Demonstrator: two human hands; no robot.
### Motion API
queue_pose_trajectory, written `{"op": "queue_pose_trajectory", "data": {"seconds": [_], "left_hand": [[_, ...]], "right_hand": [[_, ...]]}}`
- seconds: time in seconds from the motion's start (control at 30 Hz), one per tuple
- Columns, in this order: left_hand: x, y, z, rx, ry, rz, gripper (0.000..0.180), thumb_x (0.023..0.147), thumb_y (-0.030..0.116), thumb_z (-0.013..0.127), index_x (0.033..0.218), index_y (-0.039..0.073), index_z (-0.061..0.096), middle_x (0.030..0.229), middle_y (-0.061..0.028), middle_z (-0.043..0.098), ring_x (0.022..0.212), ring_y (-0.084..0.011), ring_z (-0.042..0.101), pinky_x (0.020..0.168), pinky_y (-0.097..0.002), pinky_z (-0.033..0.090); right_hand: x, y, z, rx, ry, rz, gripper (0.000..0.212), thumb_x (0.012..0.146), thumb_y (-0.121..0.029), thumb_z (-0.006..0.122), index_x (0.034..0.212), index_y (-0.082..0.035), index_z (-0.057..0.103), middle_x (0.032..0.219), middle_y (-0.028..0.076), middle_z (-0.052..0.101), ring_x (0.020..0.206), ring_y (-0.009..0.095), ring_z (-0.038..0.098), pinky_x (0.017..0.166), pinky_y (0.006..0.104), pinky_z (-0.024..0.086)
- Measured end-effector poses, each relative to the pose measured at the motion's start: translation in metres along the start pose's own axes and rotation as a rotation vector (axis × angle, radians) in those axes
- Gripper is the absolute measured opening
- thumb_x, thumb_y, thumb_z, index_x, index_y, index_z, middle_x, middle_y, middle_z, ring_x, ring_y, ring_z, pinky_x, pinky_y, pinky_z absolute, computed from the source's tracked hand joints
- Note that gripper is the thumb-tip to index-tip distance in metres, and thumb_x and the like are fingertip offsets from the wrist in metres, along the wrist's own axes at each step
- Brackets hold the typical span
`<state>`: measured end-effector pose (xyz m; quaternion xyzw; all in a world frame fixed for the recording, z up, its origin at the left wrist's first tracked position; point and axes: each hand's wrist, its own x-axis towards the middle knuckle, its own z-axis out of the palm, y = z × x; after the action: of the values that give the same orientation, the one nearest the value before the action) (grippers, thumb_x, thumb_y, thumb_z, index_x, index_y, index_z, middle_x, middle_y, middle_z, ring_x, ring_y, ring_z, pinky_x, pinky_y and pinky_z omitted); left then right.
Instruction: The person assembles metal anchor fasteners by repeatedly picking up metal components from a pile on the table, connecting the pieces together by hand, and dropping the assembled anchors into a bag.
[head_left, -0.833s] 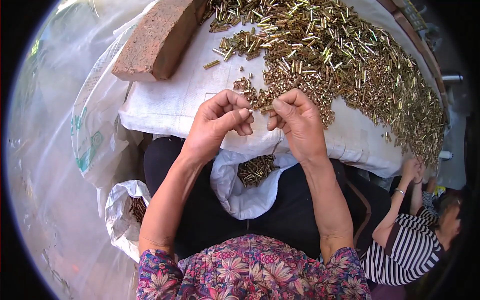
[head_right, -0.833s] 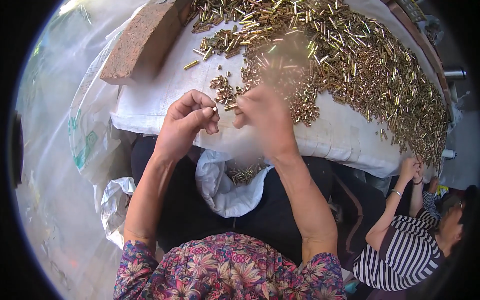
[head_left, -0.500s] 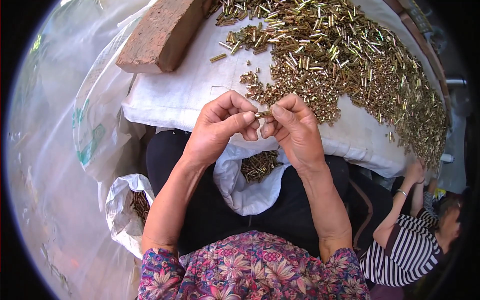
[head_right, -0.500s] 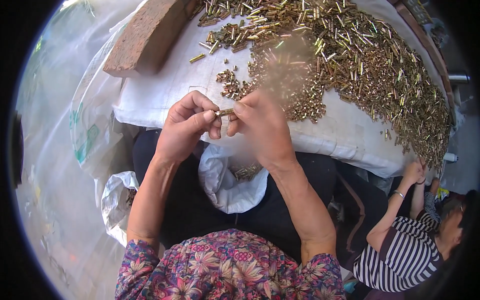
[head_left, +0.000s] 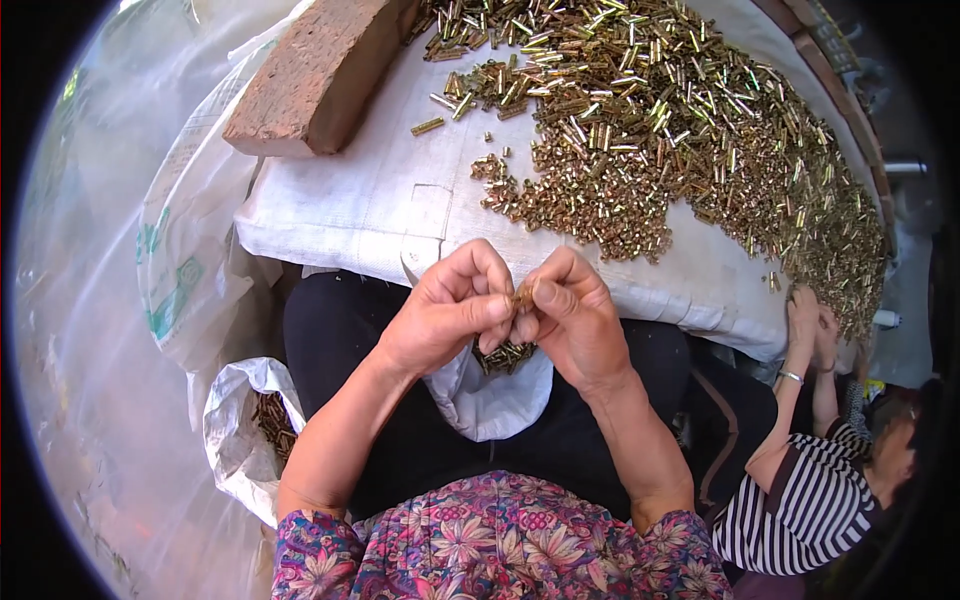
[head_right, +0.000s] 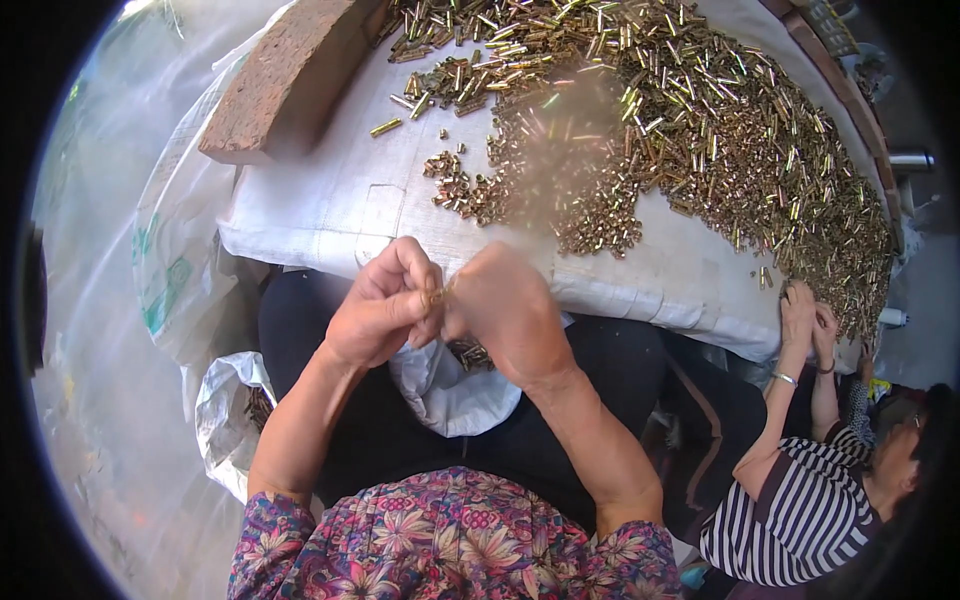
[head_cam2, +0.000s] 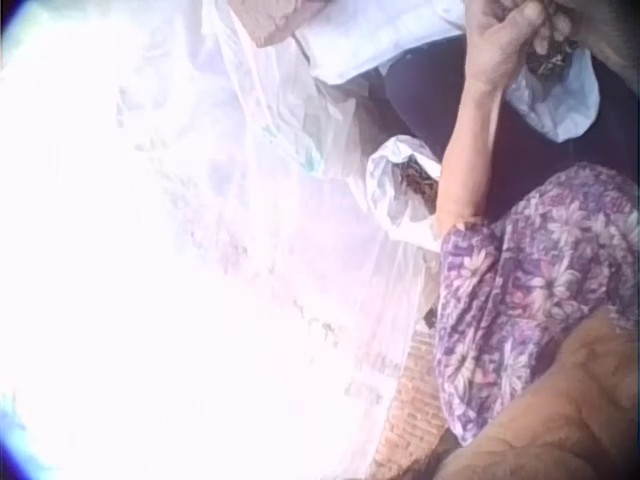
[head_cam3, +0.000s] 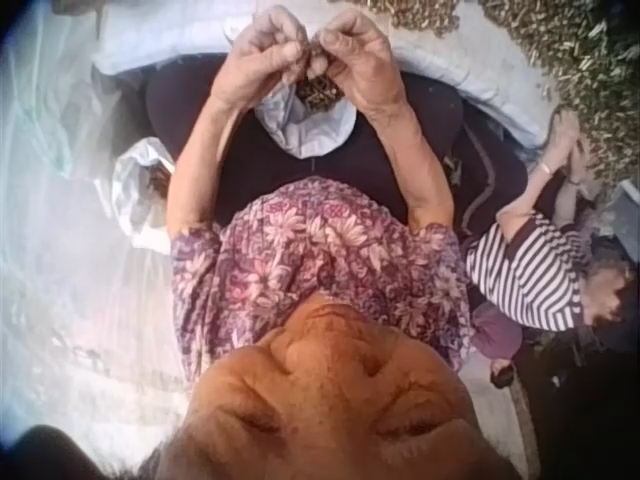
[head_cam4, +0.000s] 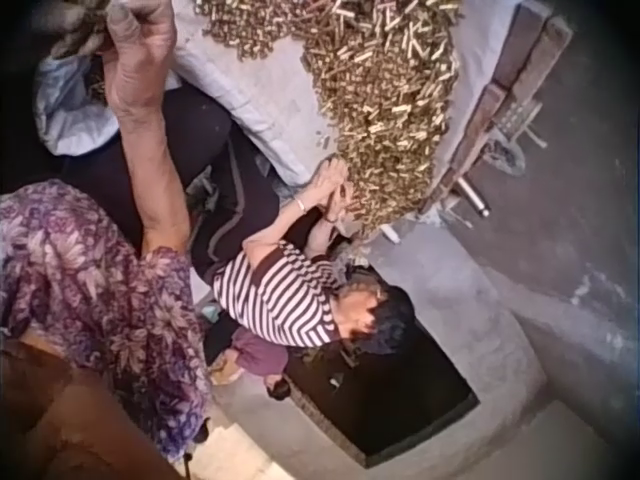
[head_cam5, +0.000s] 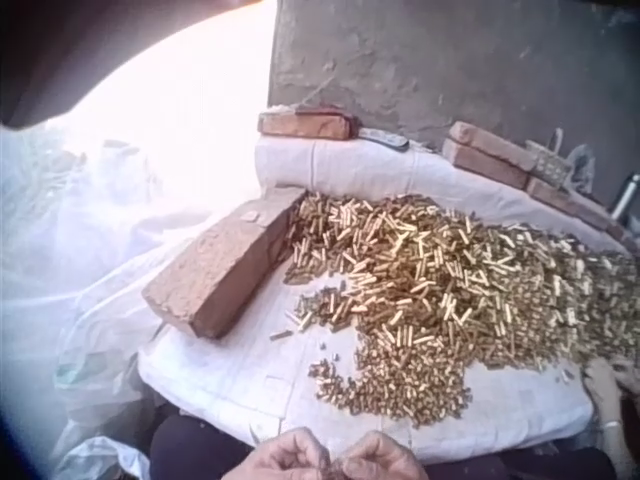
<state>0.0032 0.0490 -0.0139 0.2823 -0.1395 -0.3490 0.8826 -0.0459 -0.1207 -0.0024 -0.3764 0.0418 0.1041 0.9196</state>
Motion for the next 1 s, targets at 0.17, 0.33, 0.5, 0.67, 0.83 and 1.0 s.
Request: {"op": "queue_pose_trajectory", "data": {"seconds": [0.17, 0.33, 0.5, 0.67, 0.83, 1.0], "left_hand": [[-0.006, 0.002, 0.001, 0.144, -0.001, -0.132, 0.017, 0.091, 0.014, 0.066, 0.095, 0.004, 0.053, 0.080, -0.0033, 0.062, 0.063, -0.0059, 0.054, 0.057, -0.0193, 0.045], [-0.002, 0.045, -0.006, 0.641, 0.105, -0.261, 0.011, 0.089, 0.012, 0.068, 0.090, 0.003, 0.061, 0.077, 0.0033, 0.058, 0.067, -0.0030, 0.051, 0.060, -0.0206, 0.044], [0.046, 0.060, -0.029, 1.437, 0.317, 0.089, 0.010, 0.086, 0.007, 0.061, 0.093, 0.001, 0.063, 0.078, -0.0121, 0.063, 0.073, -0.0255, 0.064, 0.068, -0.0361, 0.049], [0.092, 0.058, -0.051, 1.799, 0.312, 0.311, 0.021, 0.084, 0.004, 0.059, 0.104, 0.005, 0.065, 0.096, -0.0154, 0.063, 0.086, -0.0352, 0.063, 0.075, -0.0401, 0.049], [0.121, 0.058, -0.062, 1.971, 0.275, 0.215, 0.020, 0.086, 0.015, 0.060, 0.104, 0.008, 0.066, 0.096, -0.0122, 0.061, 0.092, -0.0338, 0.062, 0.080, -0.0435, 0.049], [0.132, 0.059, -0.064, 2.030, 0.227, 0.111, 0.016, 0.087, 0.021, 0.061, 0.096, 0.009, 0.065, 0.095, -0.0116, 0.062, 0.093, -0.0331, 0.062, 0.079, -0.0444, 0.049]], "right_hand": [[-0.014, -0.008, 0.000, -0.120, 0.047, -0.007, 0.015, 0.093, -0.016, 0.062, 0.093, -0.003, 0.054, 0.082, 0.009, 0.064, 0.067, 0.015, 0.061, 0.065, 0.0292, 0.053], [-0.015, -0.039, -0.016, -0.650, -0.046, 0.159, 0.016, 0.090, -0.016, 0.067, 0.090, -0.001, 0.061, 0.078, 0.005, 0.063, 0.070, 0.011, 0.061, 0.066, 0.0252, 0.051], [0.041, -0.079, -0.032, -1.241, 0.254, -0.175, 0.010, 0.088, -0.011, 0.062, 0.086, -0.001, 0.063, 0.075, 0.001, 0.062, 0.068, 0.008, 0.056, 0.064, 0.0237, 0.045], [0.103, -0.093, -0.043, -1.499, 0.327, -0.401, 0.007, 0.086, -0.010, 0.062, 0.088, -0.004, 0.063, 0.072, 0.008, 0.060, 0.067, 0.016, 0.058, 0.064, 0.0304, 0.047], [0.133, -0.092, -0.057, -1.982, 0.243, -0.343, 0.014, 0.082, -0.009, 0.061, 0.095, -0.006, 0.058, 0.080, 0.016, 0.063, 0.076, 0.032, 0.063, 0.069, 0.0446, 0.049], [0.142, -0.099, -0.057, -1.950, 0.156, -0.241, 0.021, 0.080, -0.004, 0.054, 0.100, -0.005, 0.055, 0.082, 0.020, 0.064, 0.081, 0.039, 0.063, 0.072, 0.0497, 0.049]]}}
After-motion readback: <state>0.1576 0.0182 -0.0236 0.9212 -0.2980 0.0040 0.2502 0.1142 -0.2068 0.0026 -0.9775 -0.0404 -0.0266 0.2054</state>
